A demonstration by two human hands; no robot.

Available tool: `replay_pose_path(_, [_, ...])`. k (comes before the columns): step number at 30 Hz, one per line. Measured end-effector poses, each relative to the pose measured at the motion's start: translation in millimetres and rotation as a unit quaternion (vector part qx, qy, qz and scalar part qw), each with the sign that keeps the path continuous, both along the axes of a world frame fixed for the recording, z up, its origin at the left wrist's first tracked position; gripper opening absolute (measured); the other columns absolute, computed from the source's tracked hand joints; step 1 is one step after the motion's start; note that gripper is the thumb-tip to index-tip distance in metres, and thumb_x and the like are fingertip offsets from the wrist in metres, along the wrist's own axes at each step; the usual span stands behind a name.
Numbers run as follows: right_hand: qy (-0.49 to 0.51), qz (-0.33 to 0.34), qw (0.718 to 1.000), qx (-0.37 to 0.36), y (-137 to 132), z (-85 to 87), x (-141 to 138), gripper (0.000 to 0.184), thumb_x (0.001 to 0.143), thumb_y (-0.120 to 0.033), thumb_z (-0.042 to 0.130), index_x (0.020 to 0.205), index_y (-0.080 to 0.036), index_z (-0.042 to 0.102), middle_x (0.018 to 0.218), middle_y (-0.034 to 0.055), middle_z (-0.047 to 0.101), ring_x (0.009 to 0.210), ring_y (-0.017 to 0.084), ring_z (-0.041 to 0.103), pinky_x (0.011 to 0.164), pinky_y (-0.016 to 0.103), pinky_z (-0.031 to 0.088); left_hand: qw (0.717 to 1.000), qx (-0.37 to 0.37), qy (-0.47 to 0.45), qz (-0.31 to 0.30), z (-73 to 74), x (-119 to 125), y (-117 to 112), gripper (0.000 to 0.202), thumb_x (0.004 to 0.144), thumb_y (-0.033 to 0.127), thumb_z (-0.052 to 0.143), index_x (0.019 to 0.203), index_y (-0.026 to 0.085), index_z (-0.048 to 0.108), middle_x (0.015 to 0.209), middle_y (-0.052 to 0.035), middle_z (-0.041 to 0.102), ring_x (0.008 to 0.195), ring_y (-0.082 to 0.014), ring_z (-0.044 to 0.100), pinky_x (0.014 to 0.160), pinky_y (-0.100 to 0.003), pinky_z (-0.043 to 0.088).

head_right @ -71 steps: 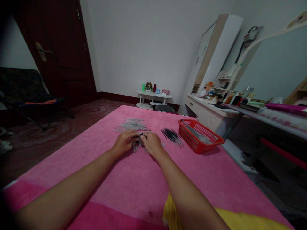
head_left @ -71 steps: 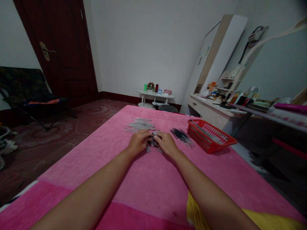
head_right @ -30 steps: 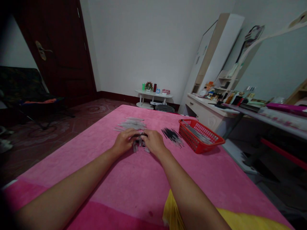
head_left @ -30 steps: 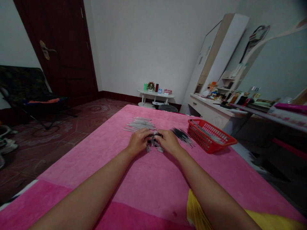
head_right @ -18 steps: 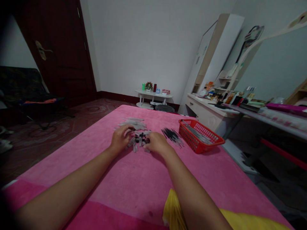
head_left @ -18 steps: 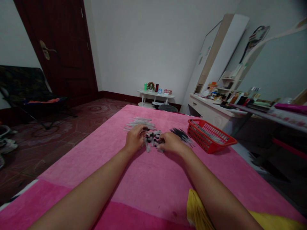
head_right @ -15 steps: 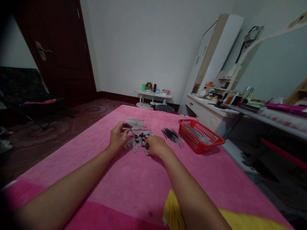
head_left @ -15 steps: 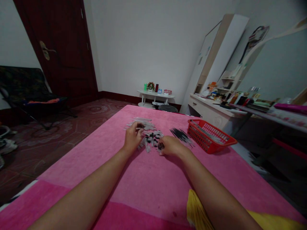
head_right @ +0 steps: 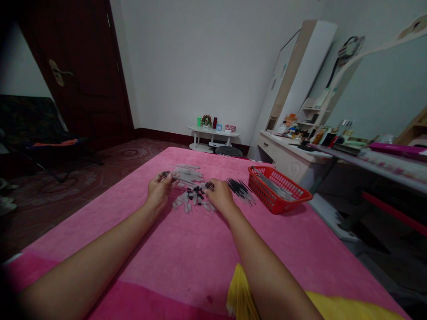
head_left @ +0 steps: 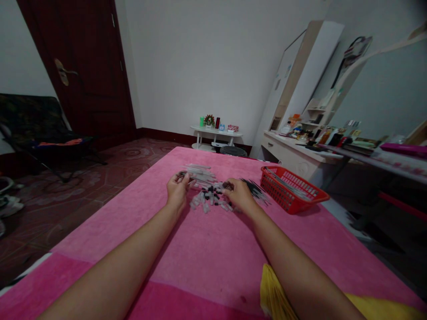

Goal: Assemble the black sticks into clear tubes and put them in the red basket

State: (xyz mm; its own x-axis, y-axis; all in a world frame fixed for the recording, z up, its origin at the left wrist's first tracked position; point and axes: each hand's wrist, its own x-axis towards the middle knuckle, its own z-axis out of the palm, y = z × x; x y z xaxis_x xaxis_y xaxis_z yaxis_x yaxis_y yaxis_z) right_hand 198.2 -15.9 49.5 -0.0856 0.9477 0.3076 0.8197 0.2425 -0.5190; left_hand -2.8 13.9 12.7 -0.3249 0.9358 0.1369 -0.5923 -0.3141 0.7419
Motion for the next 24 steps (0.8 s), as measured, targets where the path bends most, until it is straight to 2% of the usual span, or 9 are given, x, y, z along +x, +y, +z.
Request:
replay_pose_path(4, [0.022, 0.001, 1.000, 0.008, 2.2, -4.6, 0.2, 0.014, 0.071, -0.020, 0.065, 0.084, -0.017, 0.069, 0.069, 0.0017, 0.068, 0.064, 0.013, 0.059, 0.057, 0.021, 0.038, 0.999, -0.012, -0.032, -0.006, -0.6, -0.8, 0.0, 0.027, 0.063, 0.018, 0.075, 0.081, 0.015, 0.056, 0.075, 0.0009, 0.064, 0.069, -0.0102, 0.065, 0.066, -0.024, 0.056])
replay_pose_path(15, [0.011, 0.009, 0.999, 0.039, -1.1, -1.1, -3.8, 0.016, 0.071, -0.019, 0.066, 0.086, -0.017, 0.071, 0.076, 0.0028, 0.071, 0.068, 0.014, 0.061, 0.060, 0.022, 0.039, 0.999, -0.038, -0.020, -0.032, 0.4, 5.5, -5.3, 0.022, 0.066, 0.016, 0.074, 0.080, 0.013, 0.057, 0.076, 0.0001, 0.064, 0.069, -0.0102, 0.065, 0.067, -0.023, 0.056])
replay_pose_path(20, [-0.022, 0.005, 0.997, 0.075, -7.7, 5.3, -4.6, 0.015, 0.072, -0.019, 0.065, 0.087, -0.019, 0.070, 0.084, 0.0042, 0.071, 0.074, 0.016, 0.062, 0.066, 0.024, 0.041, 0.993, -0.070, -0.003, -0.091, 3.4, 5.6, -9.0, 0.018, 0.072, 0.016, 0.070, 0.083, 0.013, 0.056, 0.079, -0.0037, 0.067, 0.067, -0.0123, 0.067, 0.064, -0.024, 0.058])
replay_pose_path(24, [-0.027, 0.019, 0.995, 0.099, -9.5, 7.5, -2.7, 0.018, 0.075, -0.014, 0.061, 0.090, -0.019, 0.069, 0.085, 0.0039, 0.071, 0.075, 0.017, 0.062, 0.068, 0.025, 0.041, 0.987, -0.099, 0.011, -0.125, 4.8, 6.2, -9.8, 0.018, 0.072, 0.008, 0.068, 0.080, 0.014, 0.053, 0.075, -0.0041, 0.068, 0.063, -0.0129, 0.068, 0.062, -0.024, 0.058])
